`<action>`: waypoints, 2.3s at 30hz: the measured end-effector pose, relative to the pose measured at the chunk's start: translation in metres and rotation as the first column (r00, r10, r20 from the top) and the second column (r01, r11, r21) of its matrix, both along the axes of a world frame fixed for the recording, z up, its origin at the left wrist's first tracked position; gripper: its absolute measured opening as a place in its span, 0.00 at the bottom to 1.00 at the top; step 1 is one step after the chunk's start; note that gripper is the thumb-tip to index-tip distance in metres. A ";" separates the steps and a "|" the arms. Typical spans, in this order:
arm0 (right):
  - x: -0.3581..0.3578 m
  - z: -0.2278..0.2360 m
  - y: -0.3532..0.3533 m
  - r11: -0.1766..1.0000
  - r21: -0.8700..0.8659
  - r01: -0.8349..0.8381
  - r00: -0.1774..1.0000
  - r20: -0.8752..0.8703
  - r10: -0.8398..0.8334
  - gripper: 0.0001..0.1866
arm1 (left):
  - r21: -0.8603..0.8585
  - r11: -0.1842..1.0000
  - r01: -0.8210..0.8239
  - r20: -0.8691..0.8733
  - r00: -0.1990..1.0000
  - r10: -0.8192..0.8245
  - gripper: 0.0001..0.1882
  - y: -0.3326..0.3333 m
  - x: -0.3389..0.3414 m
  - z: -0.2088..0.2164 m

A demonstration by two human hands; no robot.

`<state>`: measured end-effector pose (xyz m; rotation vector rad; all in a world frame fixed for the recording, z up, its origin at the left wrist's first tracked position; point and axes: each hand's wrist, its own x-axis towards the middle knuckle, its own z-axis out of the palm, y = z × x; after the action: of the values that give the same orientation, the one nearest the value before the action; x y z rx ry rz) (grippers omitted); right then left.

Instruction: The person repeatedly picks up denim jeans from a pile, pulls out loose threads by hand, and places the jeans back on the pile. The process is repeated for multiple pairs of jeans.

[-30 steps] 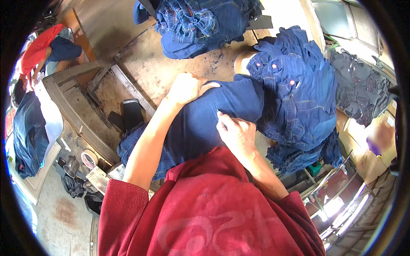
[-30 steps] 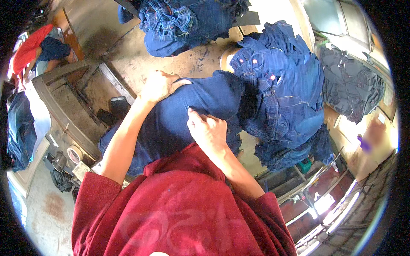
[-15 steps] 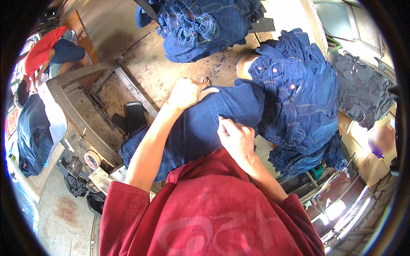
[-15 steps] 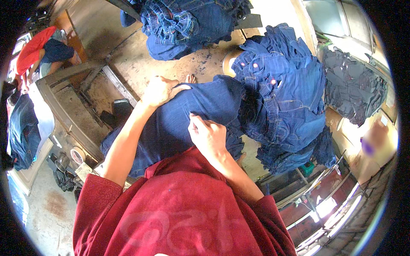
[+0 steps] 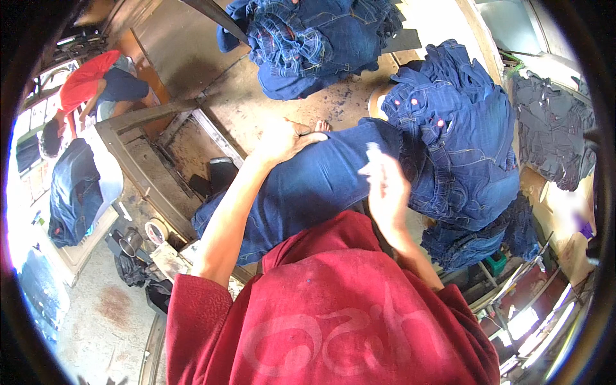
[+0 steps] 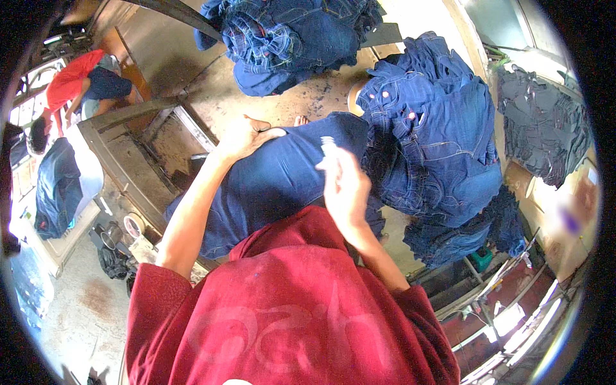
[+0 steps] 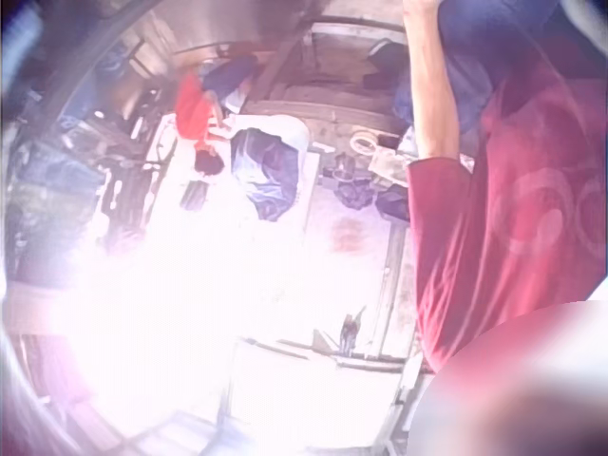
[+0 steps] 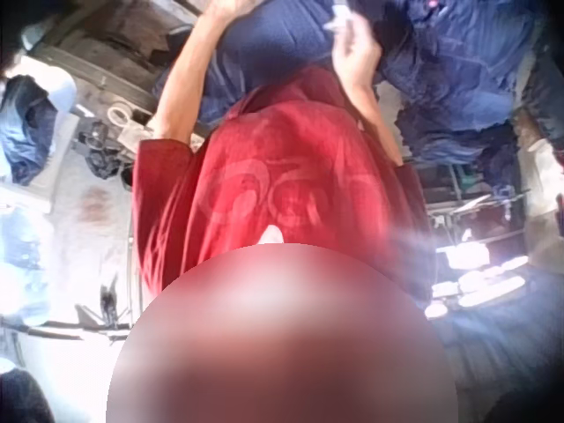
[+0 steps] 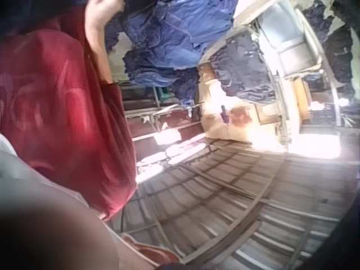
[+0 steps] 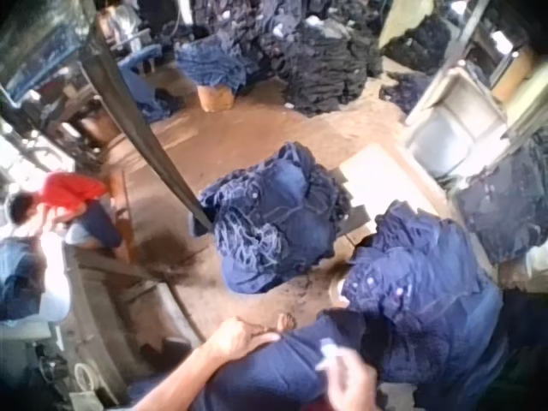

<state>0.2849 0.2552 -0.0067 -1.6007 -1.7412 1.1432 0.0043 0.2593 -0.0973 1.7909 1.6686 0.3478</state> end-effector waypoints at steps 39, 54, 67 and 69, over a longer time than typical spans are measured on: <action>-0.138 0.046 -0.024 0.967 0.089 -0.239 0.960 0.174 0.221 0.06 | -0.279 0.958 0.067 0.368 0.929 0.042 0.21 -0.145 -0.134 0.042; -0.200 0.014 -0.143 0.833 0.156 -0.531 0.811 0.380 0.446 0.08 | -0.225 0.969 -0.104 0.491 0.847 0.205 0.11 -0.144 -0.135 0.027; -0.208 0.012 -0.142 0.869 0.130 -0.477 0.836 0.373 0.403 0.08 | -0.245 0.955 -0.167 0.519 0.810 0.275 0.10 -0.148 -0.134 0.022; -0.206 0.015 -0.144 0.853 0.067 -0.518 0.788 0.426 0.444 0.09 | -0.216 0.960 -0.178 0.498 0.826 0.266 0.10 -0.149 -0.133 0.019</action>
<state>0.0784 0.1114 0.0084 -1.3738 -2.5590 0.8623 -0.1290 0.1107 -0.0782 1.2311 1.4552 0.7158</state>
